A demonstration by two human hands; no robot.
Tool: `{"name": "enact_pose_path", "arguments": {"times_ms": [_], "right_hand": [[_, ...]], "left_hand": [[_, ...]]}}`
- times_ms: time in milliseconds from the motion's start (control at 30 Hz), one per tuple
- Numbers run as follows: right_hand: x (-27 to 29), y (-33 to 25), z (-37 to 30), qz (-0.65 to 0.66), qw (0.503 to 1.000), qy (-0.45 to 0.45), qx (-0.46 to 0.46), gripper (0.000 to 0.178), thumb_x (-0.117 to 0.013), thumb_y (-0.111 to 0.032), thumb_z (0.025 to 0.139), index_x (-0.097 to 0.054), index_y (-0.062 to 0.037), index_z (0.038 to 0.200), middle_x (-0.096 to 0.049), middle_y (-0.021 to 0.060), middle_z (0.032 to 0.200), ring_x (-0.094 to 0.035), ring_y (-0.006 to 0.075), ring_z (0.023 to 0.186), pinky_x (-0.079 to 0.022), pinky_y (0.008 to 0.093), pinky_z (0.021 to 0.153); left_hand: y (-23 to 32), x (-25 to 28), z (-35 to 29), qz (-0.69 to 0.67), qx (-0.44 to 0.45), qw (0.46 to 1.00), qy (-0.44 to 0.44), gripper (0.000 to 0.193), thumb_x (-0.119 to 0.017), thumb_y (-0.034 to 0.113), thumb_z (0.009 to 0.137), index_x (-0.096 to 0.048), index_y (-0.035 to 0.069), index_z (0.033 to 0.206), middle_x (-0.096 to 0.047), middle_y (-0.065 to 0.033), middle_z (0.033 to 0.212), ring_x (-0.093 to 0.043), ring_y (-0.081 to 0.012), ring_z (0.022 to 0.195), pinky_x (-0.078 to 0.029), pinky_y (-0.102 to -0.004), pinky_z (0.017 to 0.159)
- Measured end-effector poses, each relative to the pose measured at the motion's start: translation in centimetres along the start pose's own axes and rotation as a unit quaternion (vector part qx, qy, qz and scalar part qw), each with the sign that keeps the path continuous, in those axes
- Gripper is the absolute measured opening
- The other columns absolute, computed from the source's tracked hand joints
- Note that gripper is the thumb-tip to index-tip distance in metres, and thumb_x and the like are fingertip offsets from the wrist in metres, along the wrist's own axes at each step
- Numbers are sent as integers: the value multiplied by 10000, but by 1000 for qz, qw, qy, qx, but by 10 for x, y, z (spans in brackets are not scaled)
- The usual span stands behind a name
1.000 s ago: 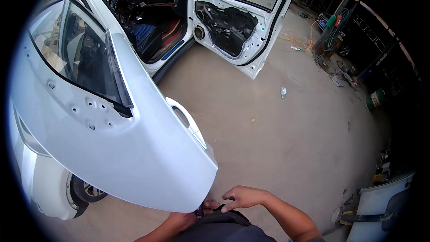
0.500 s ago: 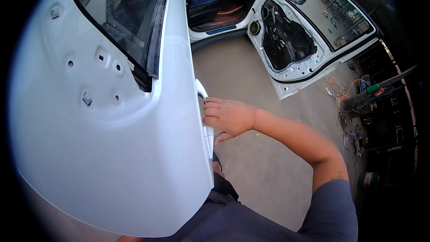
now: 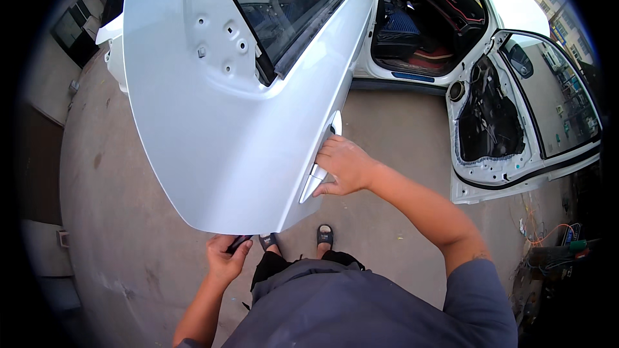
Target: The person removes a car door panel, detaches the interior door handle trim, and reattaches it using a screwdriver. They then reposition the door panel and handle trim, working on the door's interior components.
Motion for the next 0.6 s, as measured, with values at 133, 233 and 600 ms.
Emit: {"name": "enact_pose_path", "arguments": {"times_ms": [133,233,600], "right_hand": [[-1,2,0,-15,1000,19,13,668,-702,-686,767,-661,-26,866,-653,147,848,-620,340,879,-455,424,906],[1,2,-2,-11,1000,10,-12,668,-705,-702,755,-670,-37,804,-647,131,784,-621,332,839,-461,416,878],[0,2,-2,4,998,-2,-70,628,-822,-632,655,-710,-32,800,-646,132,781,-630,338,827,-460,416,893]], "left_hand": [[-36,-22,-9,-449,409,791,-73,245,-697,161,892,-699,-59,1000,-684,-132,765,-451,-84,462,-313,-236,408],[-32,-27,-9,-490,450,727,-171,236,-690,150,910,-697,-66,1004,-684,-127,769,-414,-66,444,-279,-224,397],[16,0,4,-11,-16,1000,23,213,-699,60,876,-703,-32,1068,-704,-148,797,-577,-174,549,-463,-317,499]]}}
Point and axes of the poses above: each hand's wrist, its own z-axis towards the middle knuckle, its own x-axis out of the back of the hand, y = z × x, the point moved 8 cm from there along z, towards the middle knuckle
